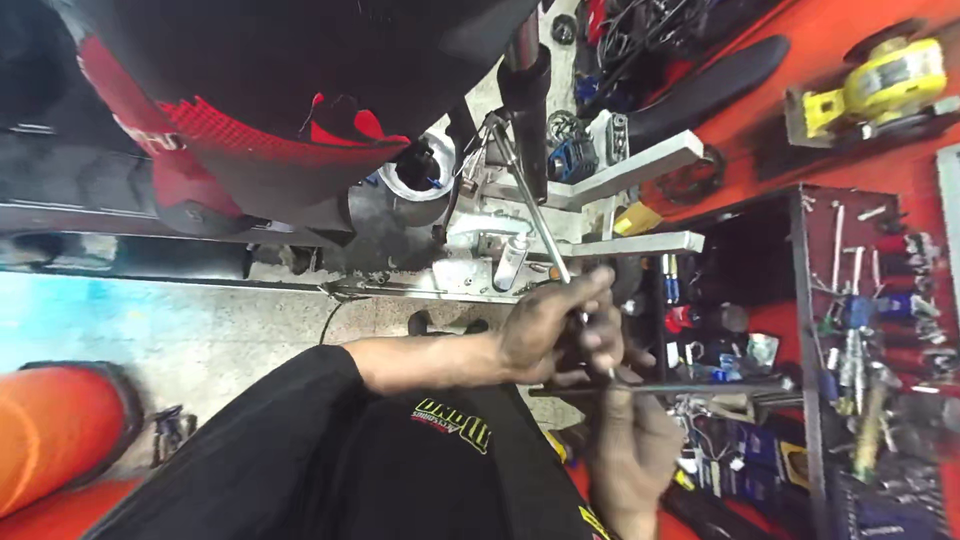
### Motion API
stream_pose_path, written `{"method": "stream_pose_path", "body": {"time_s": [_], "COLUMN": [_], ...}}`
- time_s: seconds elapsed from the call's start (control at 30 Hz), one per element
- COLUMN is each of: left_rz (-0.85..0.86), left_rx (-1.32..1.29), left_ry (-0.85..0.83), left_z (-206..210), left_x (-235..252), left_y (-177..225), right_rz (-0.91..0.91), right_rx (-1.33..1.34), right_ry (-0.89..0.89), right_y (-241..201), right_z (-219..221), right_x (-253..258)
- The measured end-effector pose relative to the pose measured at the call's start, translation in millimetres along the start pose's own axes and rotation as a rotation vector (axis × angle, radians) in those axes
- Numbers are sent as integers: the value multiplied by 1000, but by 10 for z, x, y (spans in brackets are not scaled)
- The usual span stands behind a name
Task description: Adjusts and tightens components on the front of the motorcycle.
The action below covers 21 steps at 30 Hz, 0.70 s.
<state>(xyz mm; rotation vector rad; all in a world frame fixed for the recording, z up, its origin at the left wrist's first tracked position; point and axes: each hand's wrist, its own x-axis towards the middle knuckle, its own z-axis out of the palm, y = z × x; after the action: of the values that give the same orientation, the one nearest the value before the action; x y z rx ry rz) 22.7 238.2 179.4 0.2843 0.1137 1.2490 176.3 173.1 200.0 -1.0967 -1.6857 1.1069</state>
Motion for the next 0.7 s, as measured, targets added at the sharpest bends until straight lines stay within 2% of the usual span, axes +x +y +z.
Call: {"method": "stream_pose_path", "body": {"time_s": [0.07, 0.1, 0.17, 0.23, 0.3, 0.33, 0.4, 0.47, 0.5, 0.57, 0.63, 0.7], "left_rz": [-51, -68, -84, -81, -93, -103, -127, -144, -148, -140, -120, -114], "left_rx": [-199, -236, -256, -279, -275, -270, -271, -304, -320, -326, -327, -352], "left_ry": [5, 10, -1, -13, -25, -33, -38, -31, -23, -1, -13, -10], "left_z": [8, 2, -15, -47, -77, -87, -71, -37, -37, -60, -80, -54], "left_x": [42, 34, 60, 87, 102, 97, 70, 66, 54, 38, 77, 64], "left_y": [-3, -14, 4, 1, 1, 7, 28, 80, 91, 80, 97, 145], "right_rz": [194, 227, 229, 207, 47, -43, -118, -79, -38, -1, -41, 22], "right_rx": [300, 309, -2, -315, -337, -323, -355, -453, -490, -475, -342, -286], "right_ry": [-76, -91, -148, -327, -473, -489, -378, -212, -185, -226, -317, -229], "right_y": [-72, -98, -163, -218, -264, -323, -419, -311, -202, -53, -265, -506], "right_z": [-35, -31, 9, 41, 69, 30, -229, -517, -534, -312, -178, -338], "right_x": [-10, -75, -193, -293, -318, -311, -354, -326, -283, -316, -320, -296]}}
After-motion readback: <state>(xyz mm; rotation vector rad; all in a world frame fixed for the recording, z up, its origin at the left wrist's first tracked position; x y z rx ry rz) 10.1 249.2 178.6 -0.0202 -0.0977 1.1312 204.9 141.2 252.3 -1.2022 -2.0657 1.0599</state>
